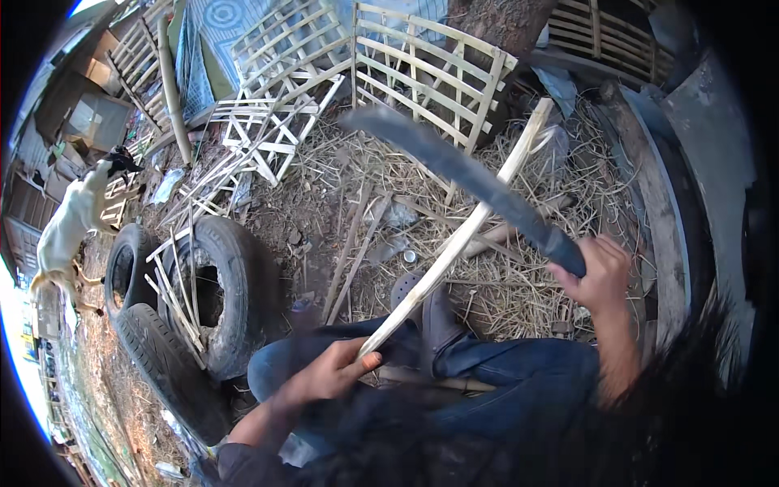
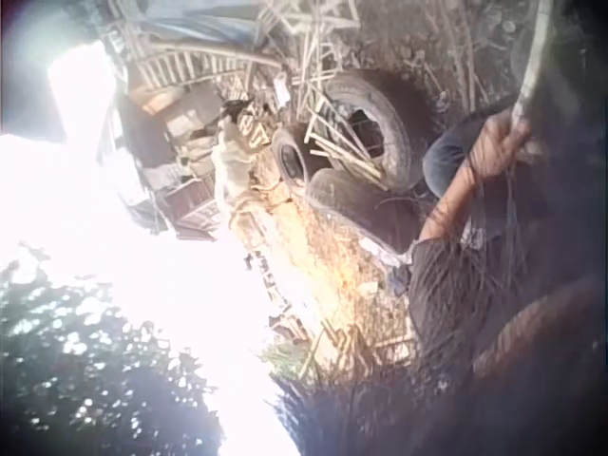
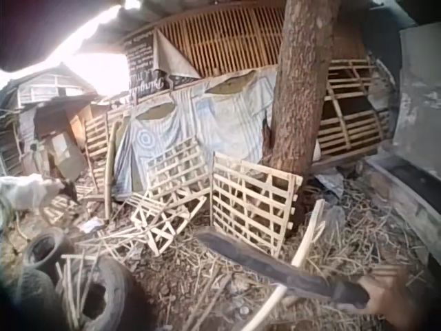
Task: The person uses a large blade to strip a long piece of bamboo, repeatedly running the blade along the length of the wood to remove the outer layer.
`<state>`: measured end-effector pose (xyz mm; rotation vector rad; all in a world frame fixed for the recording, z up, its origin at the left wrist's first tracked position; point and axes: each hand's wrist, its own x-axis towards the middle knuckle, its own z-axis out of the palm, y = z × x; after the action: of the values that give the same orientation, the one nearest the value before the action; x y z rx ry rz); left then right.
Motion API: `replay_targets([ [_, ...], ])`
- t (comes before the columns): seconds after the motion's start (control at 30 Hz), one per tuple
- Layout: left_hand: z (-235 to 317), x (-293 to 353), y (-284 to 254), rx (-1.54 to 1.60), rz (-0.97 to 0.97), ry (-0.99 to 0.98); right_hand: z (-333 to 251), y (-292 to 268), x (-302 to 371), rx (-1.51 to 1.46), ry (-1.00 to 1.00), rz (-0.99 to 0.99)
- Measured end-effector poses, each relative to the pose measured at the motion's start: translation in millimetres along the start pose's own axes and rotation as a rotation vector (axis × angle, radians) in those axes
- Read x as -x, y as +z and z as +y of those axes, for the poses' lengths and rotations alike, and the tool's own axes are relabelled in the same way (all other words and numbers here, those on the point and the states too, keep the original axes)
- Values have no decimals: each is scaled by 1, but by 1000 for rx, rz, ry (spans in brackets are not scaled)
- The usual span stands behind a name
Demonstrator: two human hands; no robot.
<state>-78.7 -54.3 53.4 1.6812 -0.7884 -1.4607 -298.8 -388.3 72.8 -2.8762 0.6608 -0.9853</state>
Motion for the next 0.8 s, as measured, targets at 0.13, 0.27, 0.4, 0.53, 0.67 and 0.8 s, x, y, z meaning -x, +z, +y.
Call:
replay_targets([
  [0.13,-4,6,-8,-117,2,56,37,1,2,42,-90,-36],
  [0.27,-8,3,-12,-103,32,64,35,17,4,121,44,-38],
  [0.4,-8,12,-9,-69,51,-13,27,18,7,54,47,-24],
  [0.53,-23,8,-7,-186,11,27,25,12,7,-27,81,-45],
  [0.67,-14,4,-3,-206,-4,-22,27,9,16,-93,161,-22],
  [0.8,-15,1,1,-181,-2,-50,28,10,23,-86,127,-28],
])
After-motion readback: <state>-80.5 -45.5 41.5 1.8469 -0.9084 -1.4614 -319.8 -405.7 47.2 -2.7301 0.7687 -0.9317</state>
